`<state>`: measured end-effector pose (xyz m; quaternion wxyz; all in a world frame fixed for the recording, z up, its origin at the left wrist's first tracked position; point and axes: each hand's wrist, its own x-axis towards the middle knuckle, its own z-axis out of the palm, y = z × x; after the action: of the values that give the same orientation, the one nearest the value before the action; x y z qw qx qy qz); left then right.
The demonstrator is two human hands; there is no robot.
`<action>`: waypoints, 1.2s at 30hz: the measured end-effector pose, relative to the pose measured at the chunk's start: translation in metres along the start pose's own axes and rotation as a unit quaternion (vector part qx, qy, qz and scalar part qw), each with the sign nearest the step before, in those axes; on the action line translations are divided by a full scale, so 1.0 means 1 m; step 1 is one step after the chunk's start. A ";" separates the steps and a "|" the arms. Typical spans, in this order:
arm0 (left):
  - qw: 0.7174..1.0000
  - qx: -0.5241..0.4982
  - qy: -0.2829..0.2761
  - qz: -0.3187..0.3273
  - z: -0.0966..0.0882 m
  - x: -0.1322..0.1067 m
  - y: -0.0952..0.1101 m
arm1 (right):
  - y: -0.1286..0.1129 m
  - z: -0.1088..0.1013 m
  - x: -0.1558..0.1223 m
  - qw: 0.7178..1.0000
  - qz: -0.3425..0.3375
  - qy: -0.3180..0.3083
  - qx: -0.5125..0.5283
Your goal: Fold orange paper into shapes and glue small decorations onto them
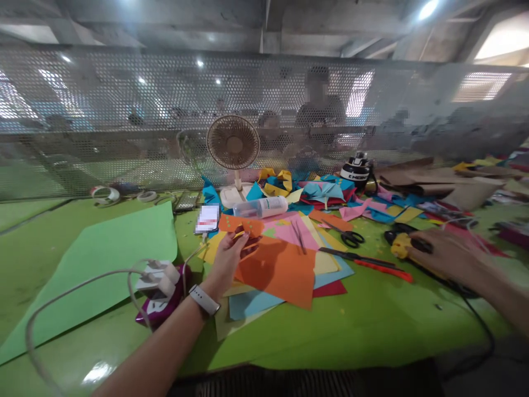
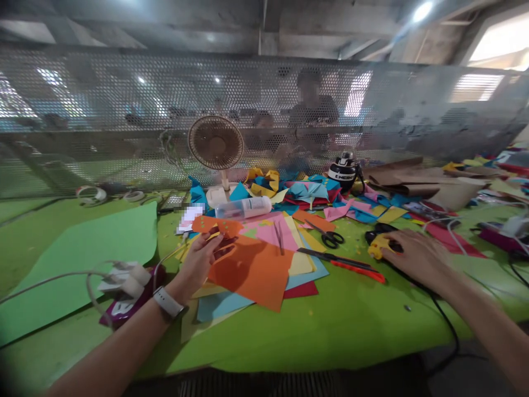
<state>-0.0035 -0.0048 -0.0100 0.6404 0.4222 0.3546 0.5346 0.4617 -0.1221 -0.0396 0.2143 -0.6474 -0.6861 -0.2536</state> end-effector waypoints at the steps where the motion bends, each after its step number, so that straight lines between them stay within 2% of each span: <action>1: 1.000 -0.003 0.001 -0.002 0.000 0.001 0.000 | -0.018 -0.004 0.011 0.999 -0.033 -0.023 -0.012; 3: 1.000 -0.008 0.005 -0.004 0.000 0.002 -0.001 | -0.060 -0.005 0.037 0.994 -0.103 -0.038 -0.001; 5: 1.000 -0.013 0.014 -0.008 -0.001 0.003 -0.001 | -0.107 0.004 0.064 0.980 -0.188 -0.063 0.016; 8: 1.000 -0.021 0.022 -0.009 -0.004 0.004 0.000 | -0.164 0.029 0.097 0.927 -0.363 -0.091 0.009; 11: 1.000 -0.021 0.018 -0.009 -0.005 0.004 0.001 | -0.193 0.053 0.113 0.884 -0.457 -0.096 0.002; 14: 1.000 -0.019 0.011 -0.014 -0.004 0.002 0.000 | -0.196 0.061 0.118 0.873 -0.479 -0.088 0.035; 16: 1.000 -0.019 0.006 -0.018 -0.003 0.002 -0.001 | -0.190 0.056 0.121 0.884 -0.450 -0.090 0.094; 17: 1.000 -0.020 0.006 -0.019 -0.003 0.002 -0.001 | -0.187 0.052 0.123 0.897 -0.413 -0.089 0.132; 18: 1.000 -0.022 0.007 -0.020 -0.003 0.002 -0.002 | -0.184 0.047 0.127 0.914 -0.358 -0.081 0.173; 20: 0.999 -0.026 0.012 -0.020 -0.003 0.003 -0.003 | -0.182 0.038 0.135 0.943 -0.205 -0.051 0.259; 22: 0.999 -0.027 0.016 -0.020 -0.004 0.004 -0.004 | -0.187 0.034 0.143 0.937 -0.046 -0.027 0.345; 24: 0.999 -0.026 0.019 -0.021 -0.005 0.005 -0.005 | -0.195 0.034 0.148 0.908 0.054 -0.050 0.412; 26: 0.999 -0.026 0.022 -0.020 -0.005 0.006 -0.005 | -0.205 0.037 0.149 0.889 0.091 -0.099 0.438; 29: 0.999 -0.021 0.019 -0.016 -0.005 0.006 -0.005 | -0.213 0.042 0.144 0.884 0.091 -0.145 0.435; 32: 1.000 -0.013 0.016 -0.018 -0.004 0.004 -0.004 | -0.211 0.047 0.141 0.872 0.094 -0.185 0.444; 36: 0.999 -0.011 0.020 -0.029 -0.002 0.002 -0.002 | -0.204 0.051 0.142 0.835 0.120 -0.248 0.477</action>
<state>-0.0043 -0.0021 -0.0132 0.6531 0.3936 0.3735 0.5282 0.2503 0.0133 -0.0052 0.3475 -0.5835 -0.6692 0.3018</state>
